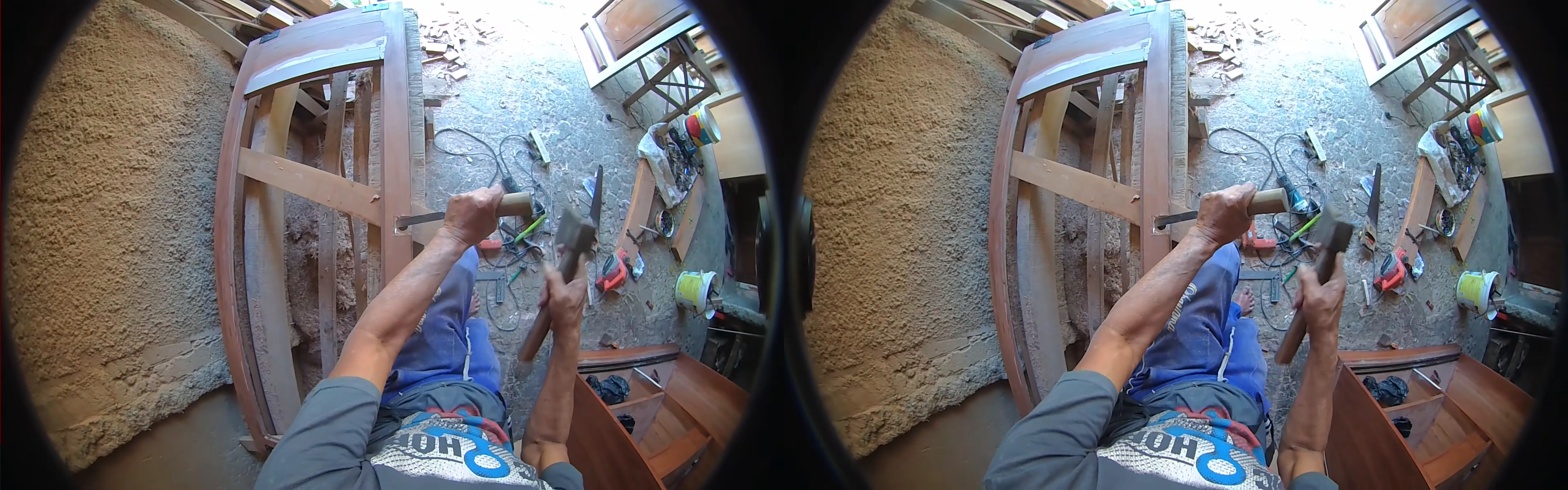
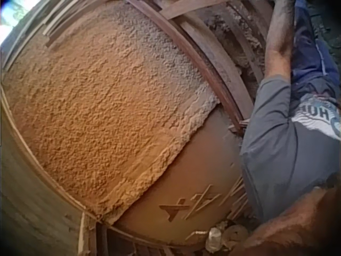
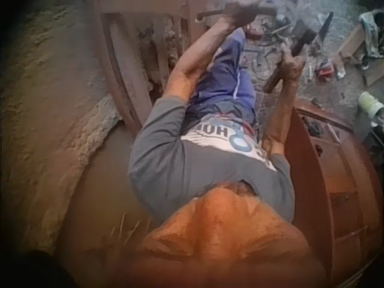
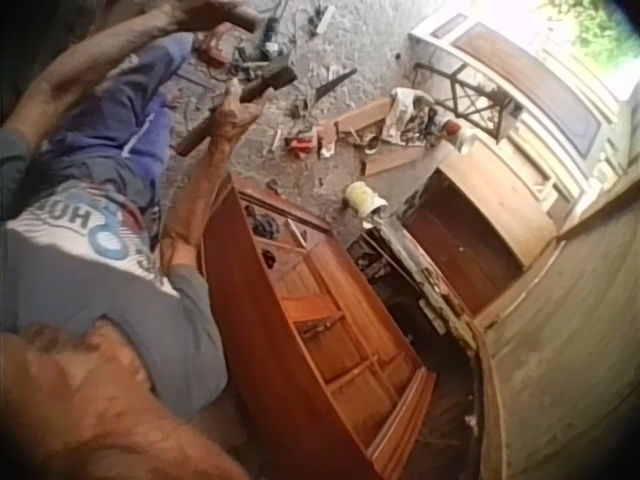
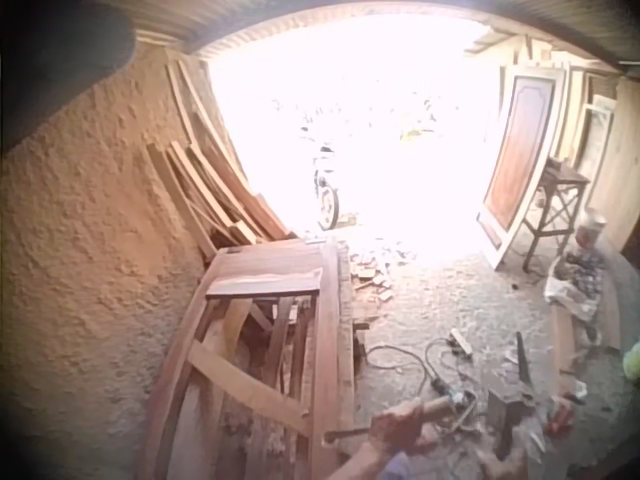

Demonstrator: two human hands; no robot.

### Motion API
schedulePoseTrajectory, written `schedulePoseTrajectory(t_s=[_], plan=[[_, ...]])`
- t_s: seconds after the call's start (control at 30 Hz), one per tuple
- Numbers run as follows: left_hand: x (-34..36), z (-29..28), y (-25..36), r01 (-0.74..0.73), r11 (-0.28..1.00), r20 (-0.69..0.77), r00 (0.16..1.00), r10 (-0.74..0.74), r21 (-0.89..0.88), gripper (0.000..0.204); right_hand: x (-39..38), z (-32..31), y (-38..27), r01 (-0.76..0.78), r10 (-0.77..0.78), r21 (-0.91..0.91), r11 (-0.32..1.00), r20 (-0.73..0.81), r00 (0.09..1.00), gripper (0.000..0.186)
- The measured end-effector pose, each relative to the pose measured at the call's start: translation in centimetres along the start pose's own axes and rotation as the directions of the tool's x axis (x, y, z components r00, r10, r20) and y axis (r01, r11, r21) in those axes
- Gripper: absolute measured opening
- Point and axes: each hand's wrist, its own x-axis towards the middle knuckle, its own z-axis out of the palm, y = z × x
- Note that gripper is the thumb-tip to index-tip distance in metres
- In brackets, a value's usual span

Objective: The person uses a chisel and a mallet to carve a rectangular recess into a wooden frame. They repeatedly position the chisel and strike it with the mallet to remove wood chips, gradually deepening the cut.

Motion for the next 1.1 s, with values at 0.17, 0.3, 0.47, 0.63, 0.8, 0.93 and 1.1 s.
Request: schedulePoseTrajectory(t_s=[0.17, 0.3, 0.47, 0.63, 0.8, 0.93, 1.1], plan=[[0.3, 0.7, 0.6, 0.014, 0.999, 0.082, 0.996, -0.017, 0.032, 0.004, 4.1, 0.3, 1.6, 0.249, -0.182, -0.502, 0.828, 0.179, 0.967, 0.035], [-0.3, 1.3, -0.3, 0.034, 0.998, 0.078, 0.996, -0.038, 0.053, 0.004, 3.3, 1.1, 0.5, -0.002, 0.038, -0.323, 0.946, 0.107, 0.993, 0.037], [0.0, 0.6, 0.0, 0.027, 0.999, 0.104, 0.994, -0.029, 0.018, 0.004, 3.5, 0.8, 2.8, 0.076, -0.033, -0.276, 0.958, 0.16, 0.987, 0.038], [3.7, -8.3, -1.6, -0.016, 0.912, 0.211, 0.971, 0.112, -0.409, 0.007, 0.3, 0.4, 3.4, -0.048, 0.048, -0.003, 0.999, 0.026, 0.999, 0.04], [3.2, -17.3, -5.9, 0.308, 0.943, 0.122, 0.939, -0.322, 0.123, 0.04, -3.2, -1.5, 6.2, -0.169, 0.173, -0.075, 0.983, 0.055, 0.983, 0.044], [-4.5, -14.2, -10.6, 0.401, 0.86, 0.184, 0.863, -0.47, 0.316, 0.062, -6.1, -2.0, 8.3, -0.269, 0.279, -0.109, 0.957, 0.089, 0.956, 0.043], [-7.0, -11.3, -11.5, 0.59, 0.804, 0.281, 0.76, -0.586, 0.078, 0.033, -8.5, -2.2, 9.6, -0.326, 0.329, -0.049, 0.944, 0.067, 0.942, 0.045]])
